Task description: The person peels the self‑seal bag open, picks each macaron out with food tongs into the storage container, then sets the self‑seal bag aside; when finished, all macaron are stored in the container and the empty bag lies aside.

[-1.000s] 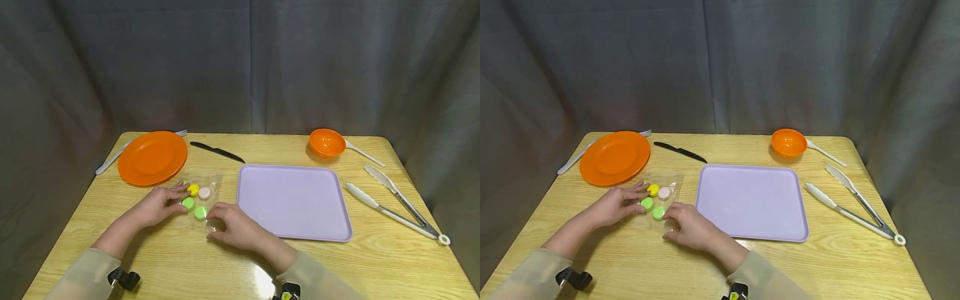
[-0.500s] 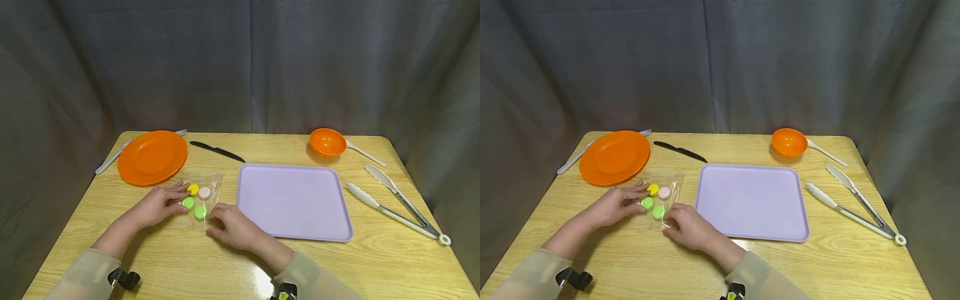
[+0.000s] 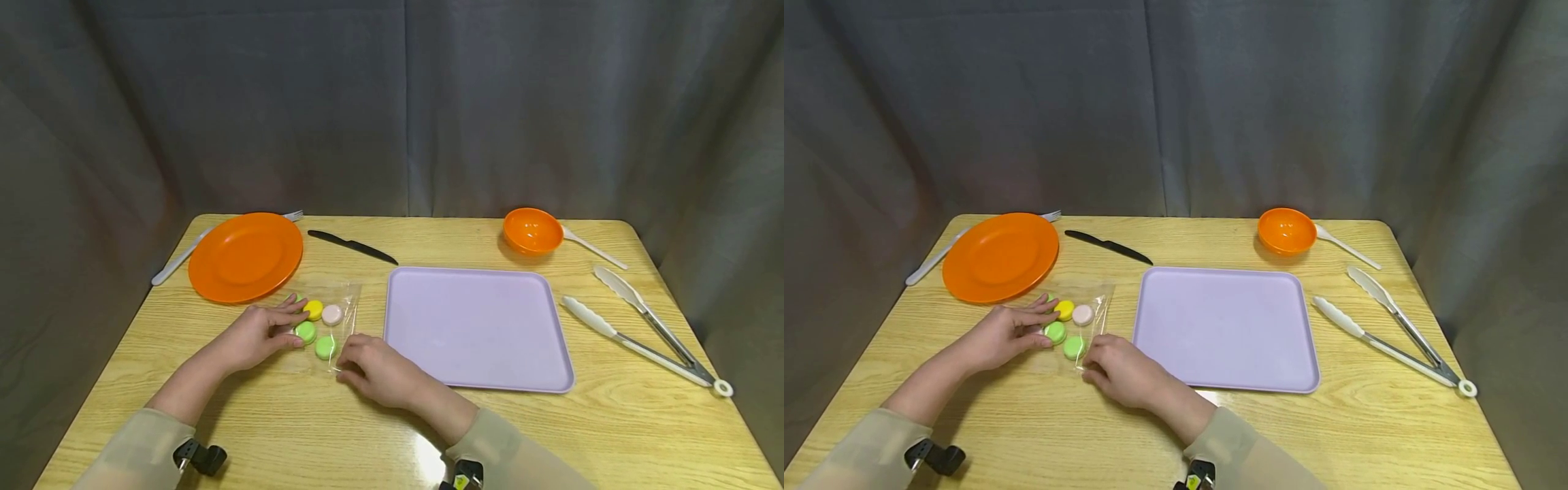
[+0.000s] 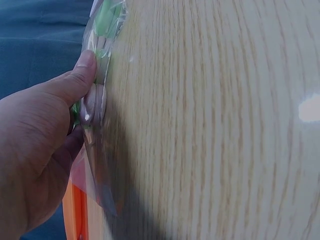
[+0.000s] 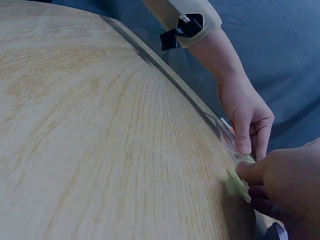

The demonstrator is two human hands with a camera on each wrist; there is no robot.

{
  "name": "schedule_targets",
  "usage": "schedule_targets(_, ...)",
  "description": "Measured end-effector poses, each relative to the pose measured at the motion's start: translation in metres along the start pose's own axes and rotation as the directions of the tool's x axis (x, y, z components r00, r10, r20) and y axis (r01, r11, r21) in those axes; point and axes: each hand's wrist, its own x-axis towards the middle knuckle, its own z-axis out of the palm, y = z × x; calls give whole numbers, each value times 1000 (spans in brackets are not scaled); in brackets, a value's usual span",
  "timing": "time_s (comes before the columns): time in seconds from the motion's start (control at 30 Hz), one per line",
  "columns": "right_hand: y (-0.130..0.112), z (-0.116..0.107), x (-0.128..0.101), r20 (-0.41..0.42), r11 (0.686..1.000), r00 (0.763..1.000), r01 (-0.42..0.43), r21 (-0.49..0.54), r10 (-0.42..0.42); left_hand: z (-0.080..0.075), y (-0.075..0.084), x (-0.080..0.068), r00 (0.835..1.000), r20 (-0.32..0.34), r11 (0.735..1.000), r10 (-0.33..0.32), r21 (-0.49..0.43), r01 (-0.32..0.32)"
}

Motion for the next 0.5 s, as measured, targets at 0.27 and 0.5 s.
schedule_targets(0.27,-2,0,2,-13,993,994,-103,63,104,1,-2,1,1000,-3,1000,0,-21,0)
schedule_targets(0.5,-5,-2,-2,-110,960,969,-198,200,223,3,-4,0,1000,-12,999,-15,-29,14)
